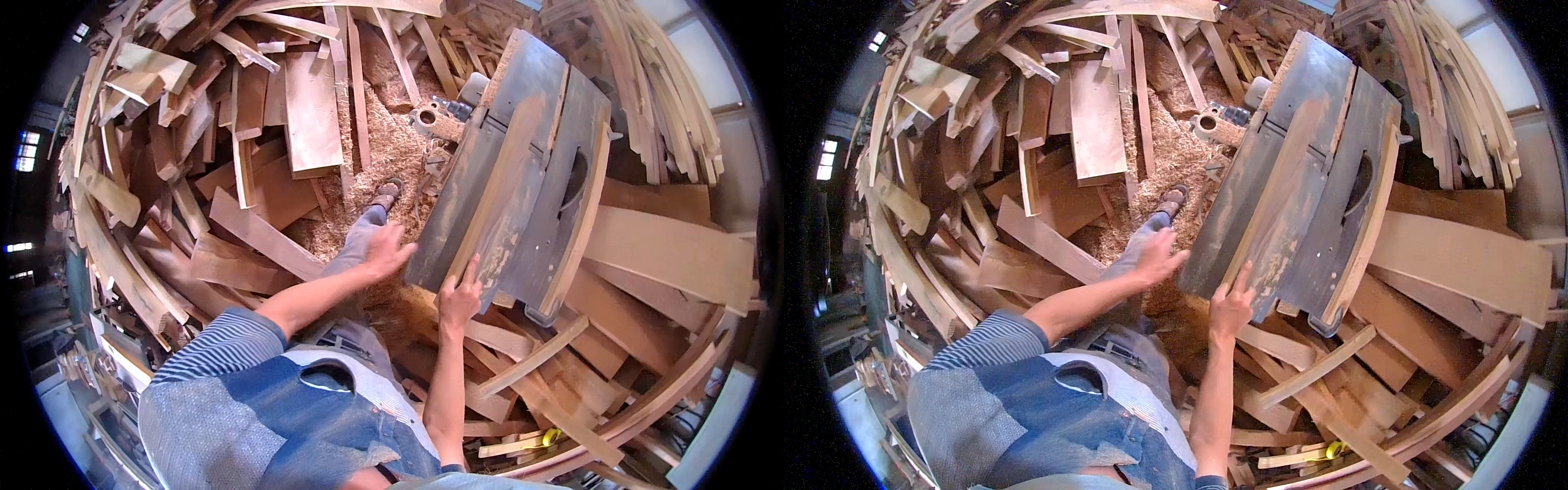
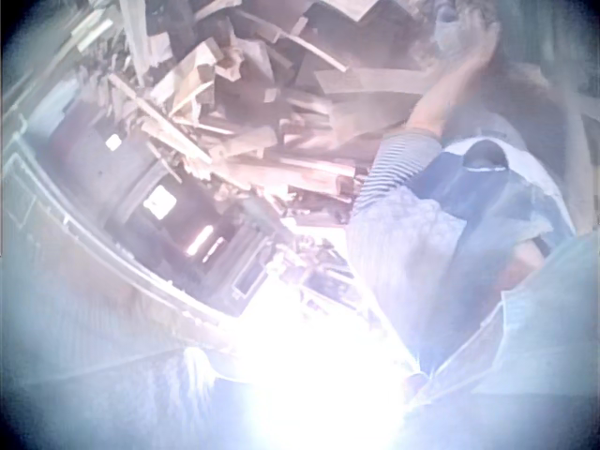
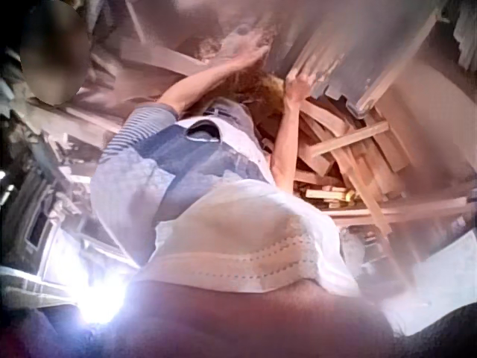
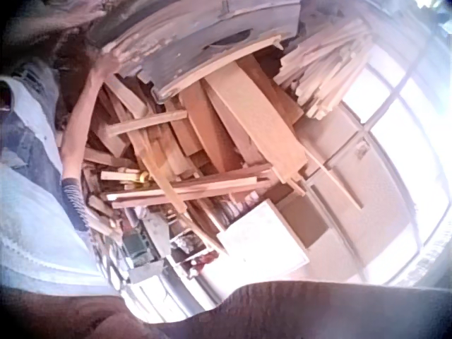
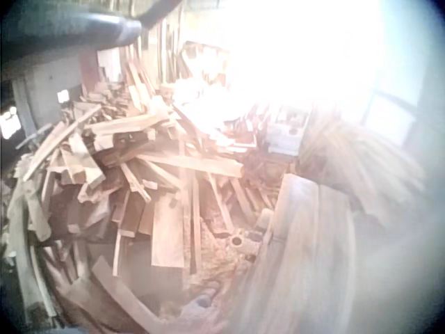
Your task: The person measures pieces of wood with a tape measure while standing near a jointer machine surrounded by wood scraps.
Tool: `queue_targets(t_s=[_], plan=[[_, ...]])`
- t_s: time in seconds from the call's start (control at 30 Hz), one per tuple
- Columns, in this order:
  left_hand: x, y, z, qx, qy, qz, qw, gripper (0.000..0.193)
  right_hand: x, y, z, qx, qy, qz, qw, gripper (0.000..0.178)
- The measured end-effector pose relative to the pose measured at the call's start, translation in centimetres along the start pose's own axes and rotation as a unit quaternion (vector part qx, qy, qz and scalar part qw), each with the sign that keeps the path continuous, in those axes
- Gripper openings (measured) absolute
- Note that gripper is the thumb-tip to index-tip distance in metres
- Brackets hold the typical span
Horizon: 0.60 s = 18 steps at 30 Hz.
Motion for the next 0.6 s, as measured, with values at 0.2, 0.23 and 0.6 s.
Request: queue_targets(t_s=[0.2,0.23,0.6], plan=[[-4.2,12.8,-1.1,-0.082,0.078,-0.102,0.988,0.066,3.5,0.4,-13.3,-0.026,-0.039,0.025,0.999,0.070],[-4.6,14.0,-1.7,-0.073,0.074,-0.096,0.990,0.068,3.9,0.7,-15.1,-0.036,-0.052,0.026,0.998,0.070],[-6.4,16.3,-0.6,-0.058,0.076,0.019,0.995,0.070,6.2,0.8,-19.0,-0.003,-0.038,0.122,0.992,0.079]])
Point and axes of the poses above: each hand's wrist, its own z-axis towards the middle knuckle, its own x-axis out of the back of the hand, y = z × x, the point moved 4 cm from there along z, towards the middle knuckle, and after that the axes turned 6 degrees about y, right-handed, at the moved point
